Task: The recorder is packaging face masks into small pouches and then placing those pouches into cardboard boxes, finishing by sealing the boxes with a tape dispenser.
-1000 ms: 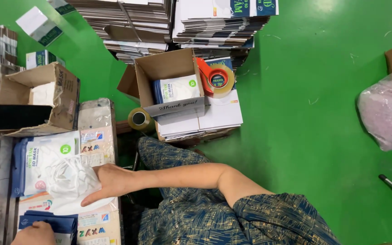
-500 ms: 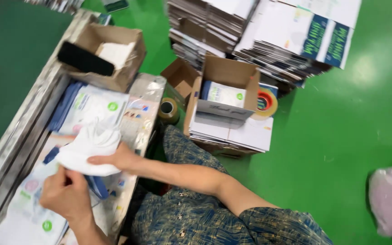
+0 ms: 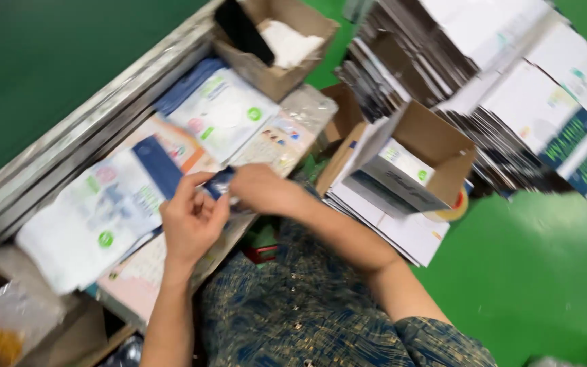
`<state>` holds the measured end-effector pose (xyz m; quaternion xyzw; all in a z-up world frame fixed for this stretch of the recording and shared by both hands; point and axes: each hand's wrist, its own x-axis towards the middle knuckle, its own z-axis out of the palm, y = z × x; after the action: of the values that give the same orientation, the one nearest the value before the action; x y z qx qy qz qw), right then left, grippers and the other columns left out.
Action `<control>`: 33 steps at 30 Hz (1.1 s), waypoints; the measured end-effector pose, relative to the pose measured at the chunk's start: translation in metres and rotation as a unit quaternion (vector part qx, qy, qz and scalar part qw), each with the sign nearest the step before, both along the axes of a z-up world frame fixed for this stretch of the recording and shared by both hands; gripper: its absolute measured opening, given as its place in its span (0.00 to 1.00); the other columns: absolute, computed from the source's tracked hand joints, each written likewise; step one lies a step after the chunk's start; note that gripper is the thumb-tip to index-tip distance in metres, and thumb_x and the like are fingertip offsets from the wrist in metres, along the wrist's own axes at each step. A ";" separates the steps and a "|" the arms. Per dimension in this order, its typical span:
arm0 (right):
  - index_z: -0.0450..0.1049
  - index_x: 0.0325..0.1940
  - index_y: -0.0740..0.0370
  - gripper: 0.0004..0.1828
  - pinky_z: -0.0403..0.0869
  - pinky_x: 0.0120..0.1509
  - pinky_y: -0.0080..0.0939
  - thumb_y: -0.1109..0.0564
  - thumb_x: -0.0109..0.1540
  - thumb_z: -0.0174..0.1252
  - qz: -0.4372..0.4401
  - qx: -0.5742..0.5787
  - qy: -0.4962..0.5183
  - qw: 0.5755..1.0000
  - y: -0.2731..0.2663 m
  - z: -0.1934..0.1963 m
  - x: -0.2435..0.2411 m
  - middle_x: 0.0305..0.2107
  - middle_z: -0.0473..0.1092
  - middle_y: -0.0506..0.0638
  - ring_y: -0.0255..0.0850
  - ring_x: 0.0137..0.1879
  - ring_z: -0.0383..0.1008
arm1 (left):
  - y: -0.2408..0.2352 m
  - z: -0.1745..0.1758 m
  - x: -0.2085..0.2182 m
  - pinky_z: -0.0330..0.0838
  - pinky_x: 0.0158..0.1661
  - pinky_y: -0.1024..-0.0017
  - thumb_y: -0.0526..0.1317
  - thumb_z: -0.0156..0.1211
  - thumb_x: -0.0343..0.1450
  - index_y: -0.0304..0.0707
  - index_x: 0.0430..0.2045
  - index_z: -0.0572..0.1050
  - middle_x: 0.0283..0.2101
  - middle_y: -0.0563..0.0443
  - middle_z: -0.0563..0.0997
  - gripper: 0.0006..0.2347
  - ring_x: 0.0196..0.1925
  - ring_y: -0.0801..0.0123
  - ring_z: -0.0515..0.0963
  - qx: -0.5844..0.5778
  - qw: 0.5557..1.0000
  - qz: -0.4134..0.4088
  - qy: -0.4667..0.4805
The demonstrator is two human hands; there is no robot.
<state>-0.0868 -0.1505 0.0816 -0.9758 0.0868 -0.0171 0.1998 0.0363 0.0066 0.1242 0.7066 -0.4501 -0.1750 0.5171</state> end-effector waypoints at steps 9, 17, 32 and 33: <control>0.80 0.43 0.57 0.15 0.74 0.48 0.50 0.58 0.51 0.67 0.022 0.226 -0.028 0.973 -0.004 0.050 -0.019 0.34 0.77 0.57 0.54 0.43 0.79 | -0.003 0.010 0.032 0.75 0.40 0.74 0.43 0.82 0.57 0.32 0.44 0.82 0.36 0.46 0.85 0.24 0.38 0.74 0.84 -0.080 0.985 -0.152 -0.033; 0.75 0.42 0.70 0.11 0.69 0.50 0.48 0.65 0.56 0.61 0.029 0.143 -0.187 0.972 0.006 0.098 -0.020 0.39 0.69 0.61 0.55 0.47 0.72 | -0.009 0.009 0.030 0.76 0.32 0.77 0.39 0.78 0.59 0.35 0.33 0.85 0.31 0.48 0.88 0.13 0.31 0.78 0.84 -0.059 0.987 -0.105 0.102; 0.70 0.38 0.67 0.07 0.68 0.42 0.49 0.65 0.62 0.62 -0.061 0.023 -0.255 0.965 0.001 0.056 0.000 0.32 0.68 0.58 0.54 0.38 0.69 | -0.024 -0.015 0.030 0.75 0.29 0.70 0.37 0.71 0.63 0.34 0.31 0.84 0.29 0.43 0.85 0.07 0.27 0.62 0.86 -0.168 0.982 -0.025 0.080; 0.70 0.38 0.67 0.07 0.68 0.42 0.49 0.65 0.62 0.62 -0.051 0.024 -0.255 0.965 -0.002 0.046 -0.002 0.32 0.68 0.58 0.54 0.38 0.69 | -0.027 -0.021 0.025 0.75 0.29 0.70 0.37 0.71 0.63 0.34 0.31 0.84 0.29 0.43 0.85 0.07 0.27 0.62 0.86 -0.170 0.982 -0.015 0.078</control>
<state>-0.0890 -0.1526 0.1275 -0.9283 0.0827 -0.2736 0.2377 0.0616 -0.0205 0.1032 0.5859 -0.4420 -0.1577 0.6606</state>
